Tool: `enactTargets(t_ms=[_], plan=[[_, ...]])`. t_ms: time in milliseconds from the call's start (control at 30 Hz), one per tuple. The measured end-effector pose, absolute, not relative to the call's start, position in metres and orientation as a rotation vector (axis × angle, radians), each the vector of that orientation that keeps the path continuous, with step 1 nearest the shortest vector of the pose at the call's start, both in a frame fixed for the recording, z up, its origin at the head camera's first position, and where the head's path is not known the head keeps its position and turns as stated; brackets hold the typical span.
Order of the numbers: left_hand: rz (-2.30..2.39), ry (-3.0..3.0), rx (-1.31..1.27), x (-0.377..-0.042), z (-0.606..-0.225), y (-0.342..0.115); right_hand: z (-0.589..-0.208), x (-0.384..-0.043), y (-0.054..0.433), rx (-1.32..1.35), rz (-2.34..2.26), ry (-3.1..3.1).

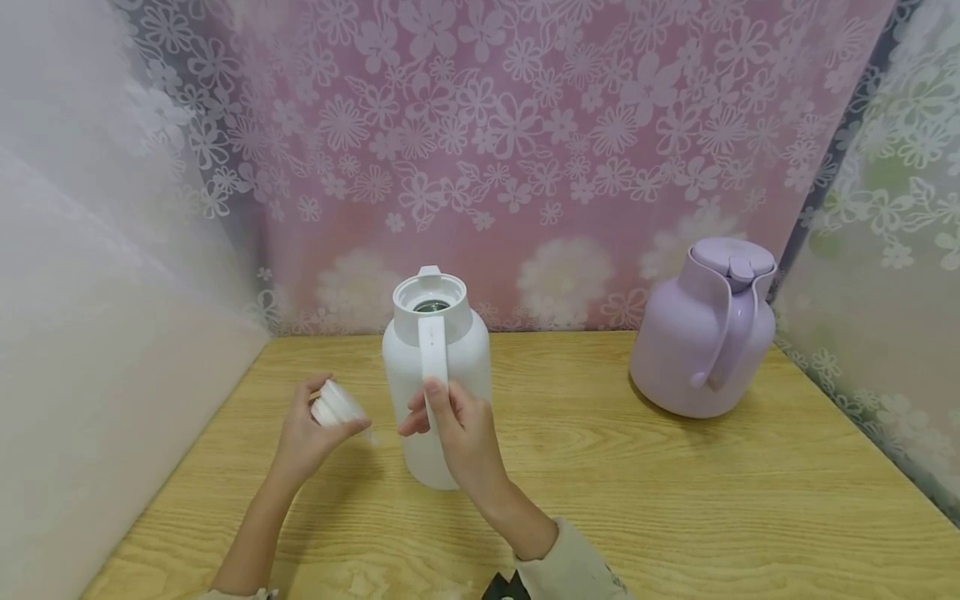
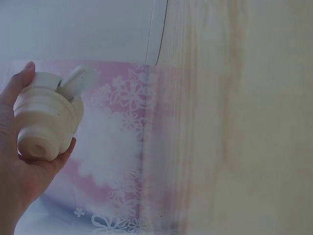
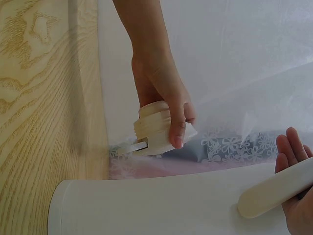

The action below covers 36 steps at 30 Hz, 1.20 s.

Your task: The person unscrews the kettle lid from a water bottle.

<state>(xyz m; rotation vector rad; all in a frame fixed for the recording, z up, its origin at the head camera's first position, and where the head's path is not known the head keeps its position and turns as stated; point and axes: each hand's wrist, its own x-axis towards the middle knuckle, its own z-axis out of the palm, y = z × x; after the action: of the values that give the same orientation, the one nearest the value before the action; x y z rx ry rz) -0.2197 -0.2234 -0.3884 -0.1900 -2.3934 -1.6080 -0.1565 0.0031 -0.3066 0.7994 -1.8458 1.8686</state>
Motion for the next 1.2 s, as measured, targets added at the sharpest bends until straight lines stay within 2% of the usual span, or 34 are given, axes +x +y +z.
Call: enactTargets(t_ms=[300,767,1200], plan=[[-1.261,-2.534,-0.225,-0.225,-0.390,-0.224,-0.307,-0.157,0.003,0.802,1.867,-1.850],[-0.643,-2.726,-0.460,-0.229,-0.395,-0.221,-0.307,-0.158,0.003,0.793,1.871,-1.848],[-0.599,-2.838,-0.441,-0.230,-0.400,-0.215,-0.306,-0.156,0.003,0.783,1.880,-1.859]])
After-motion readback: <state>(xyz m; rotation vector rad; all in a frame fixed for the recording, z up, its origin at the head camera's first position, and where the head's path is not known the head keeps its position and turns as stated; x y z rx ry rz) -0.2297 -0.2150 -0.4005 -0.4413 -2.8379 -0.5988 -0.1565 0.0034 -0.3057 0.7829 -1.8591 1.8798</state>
